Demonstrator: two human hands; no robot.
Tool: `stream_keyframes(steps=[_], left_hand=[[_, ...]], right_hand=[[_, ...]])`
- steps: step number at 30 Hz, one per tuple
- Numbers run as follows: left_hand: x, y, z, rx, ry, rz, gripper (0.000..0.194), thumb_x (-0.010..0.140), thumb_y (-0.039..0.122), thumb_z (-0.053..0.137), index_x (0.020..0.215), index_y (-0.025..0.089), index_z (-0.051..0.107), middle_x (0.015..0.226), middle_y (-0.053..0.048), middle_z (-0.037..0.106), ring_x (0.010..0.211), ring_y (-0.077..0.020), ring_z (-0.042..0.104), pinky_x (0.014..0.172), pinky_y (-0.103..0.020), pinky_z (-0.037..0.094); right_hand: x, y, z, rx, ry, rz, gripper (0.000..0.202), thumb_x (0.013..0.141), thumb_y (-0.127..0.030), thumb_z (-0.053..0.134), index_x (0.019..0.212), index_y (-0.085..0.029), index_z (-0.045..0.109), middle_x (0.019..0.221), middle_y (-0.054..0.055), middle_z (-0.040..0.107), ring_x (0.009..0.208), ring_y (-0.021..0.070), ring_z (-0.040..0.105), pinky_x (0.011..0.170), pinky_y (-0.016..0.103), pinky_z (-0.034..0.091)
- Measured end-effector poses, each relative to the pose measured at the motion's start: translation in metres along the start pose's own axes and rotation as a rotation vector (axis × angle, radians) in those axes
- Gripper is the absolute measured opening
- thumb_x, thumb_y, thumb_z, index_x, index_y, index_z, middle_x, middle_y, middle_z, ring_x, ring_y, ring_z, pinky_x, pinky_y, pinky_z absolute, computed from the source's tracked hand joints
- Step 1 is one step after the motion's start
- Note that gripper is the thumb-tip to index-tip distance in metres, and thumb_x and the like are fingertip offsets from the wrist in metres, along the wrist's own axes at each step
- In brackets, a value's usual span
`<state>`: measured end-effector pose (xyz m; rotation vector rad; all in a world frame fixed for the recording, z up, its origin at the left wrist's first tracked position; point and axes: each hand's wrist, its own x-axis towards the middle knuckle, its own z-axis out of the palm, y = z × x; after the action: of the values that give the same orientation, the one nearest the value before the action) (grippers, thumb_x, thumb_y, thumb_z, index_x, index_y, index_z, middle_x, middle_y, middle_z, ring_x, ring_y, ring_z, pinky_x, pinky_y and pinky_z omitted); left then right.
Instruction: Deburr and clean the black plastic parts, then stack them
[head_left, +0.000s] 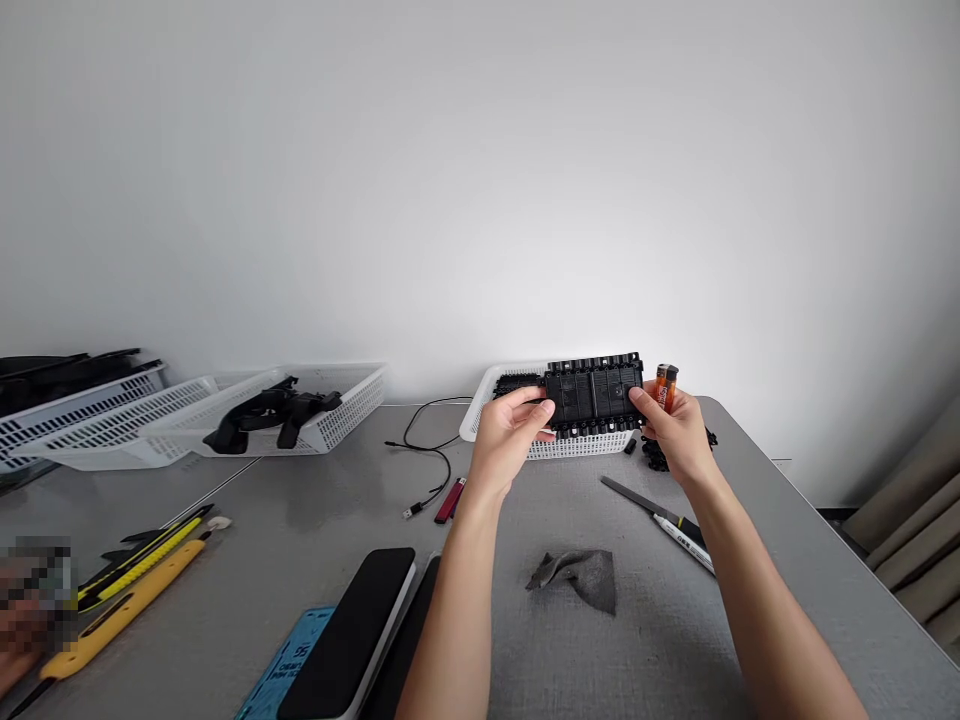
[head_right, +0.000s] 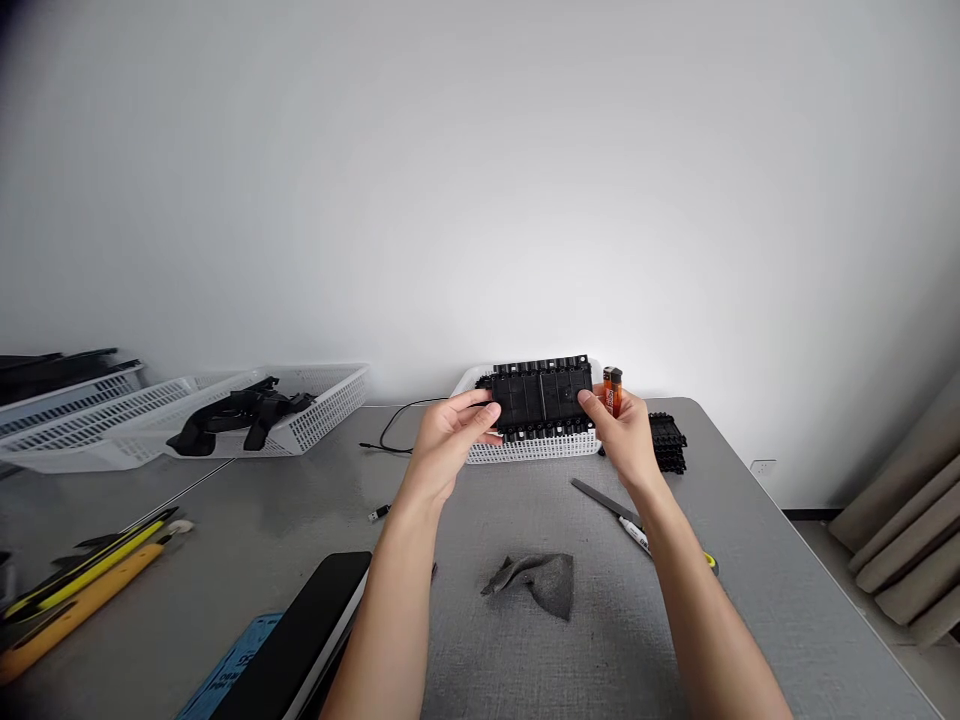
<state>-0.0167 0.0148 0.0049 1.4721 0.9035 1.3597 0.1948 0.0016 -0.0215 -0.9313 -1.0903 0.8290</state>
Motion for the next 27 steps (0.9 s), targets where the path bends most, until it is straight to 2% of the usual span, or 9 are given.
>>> stream_keyframes(steps=[6, 10, 15, 20, 25, 27], left_hand=[[-0.001, 0.0, 0.0, 0.023, -0.055, 0.014, 0.051, 0.07, 0.047, 0.081, 0.108, 0.013, 0.074, 0.095, -0.009, 0.077, 0.073, -0.0185, 0.07, 0.066, -0.03, 0.062], [-0.002, -0.003, -0.002, 0.045, -0.151, 0.024, 0.052, 0.073, 0.04, 0.08, 0.117, 0.014, 0.071, 0.105, -0.011, 0.077, 0.083, -0.0205, 0.071, 0.071, -0.03, 0.061], [-0.003, -0.002, -0.003, 0.091, -0.216, 0.026, 0.047, 0.08, 0.035, 0.073, 0.121, 0.012, 0.069, 0.115, -0.013, 0.074, 0.094, -0.0225, 0.069, 0.071, -0.028, 0.059], [-0.001, -0.004, -0.002, 0.09, -0.165, 0.036, 0.042, 0.078, 0.029, 0.071, 0.116, 0.01, 0.07, 0.107, -0.012, 0.076, 0.082, -0.0194, 0.07, 0.069, -0.029, 0.06], [0.003, -0.009, -0.004, 0.057, -0.106, 0.058, 0.037, 0.077, 0.029, 0.071, 0.109, 0.011, 0.072, 0.103, -0.01, 0.077, 0.079, -0.0189, 0.069, 0.067, -0.03, 0.062], [0.004, -0.011, -0.006, 0.057, -0.094, 0.064, 0.037, 0.077, 0.03, 0.071, 0.109, 0.012, 0.072, 0.104, -0.01, 0.077, 0.08, -0.0191, 0.07, 0.067, -0.031, 0.062]], right_hand=[[0.0, -0.002, 0.0, 0.003, 0.084, -0.036, 0.039, 0.074, -0.05, 0.077, 0.071, -0.02, 0.053, 0.057, -0.008, 0.027, 0.053, 0.0089, 0.023, 0.049, 0.026, 0.023], [0.001, -0.001, 0.001, -0.003, 0.122, -0.044, 0.037, 0.074, -0.049, 0.077, 0.072, -0.02, 0.054, 0.057, -0.008, 0.028, 0.054, 0.0093, 0.022, 0.05, 0.026, 0.021], [0.0, 0.002, 0.002, -0.027, 0.111, -0.056, 0.036, 0.075, -0.05, 0.075, 0.075, -0.02, 0.054, 0.059, -0.008, 0.026, 0.054, 0.0094, 0.02, 0.051, 0.027, 0.019], [-0.002, 0.0, 0.006, -0.094, 0.098, -0.06, 0.032, 0.082, -0.051, 0.066, 0.085, -0.021, 0.053, 0.064, -0.008, 0.027, 0.055, 0.0105, 0.022, 0.052, 0.027, 0.02], [-0.011, -0.012, 0.009, -0.269, 0.248, -0.145, 0.026, 0.089, -0.046, 0.056, 0.089, -0.024, 0.043, 0.077, -0.004, 0.036, 0.065, 0.0138, 0.034, 0.061, 0.028, 0.031], [-0.018, -0.018, 0.008, -0.3, 0.264, -0.157, 0.026, 0.093, -0.048, 0.048, 0.087, -0.025, 0.039, 0.079, -0.003, 0.037, 0.068, 0.0152, 0.035, 0.063, 0.029, 0.032]])
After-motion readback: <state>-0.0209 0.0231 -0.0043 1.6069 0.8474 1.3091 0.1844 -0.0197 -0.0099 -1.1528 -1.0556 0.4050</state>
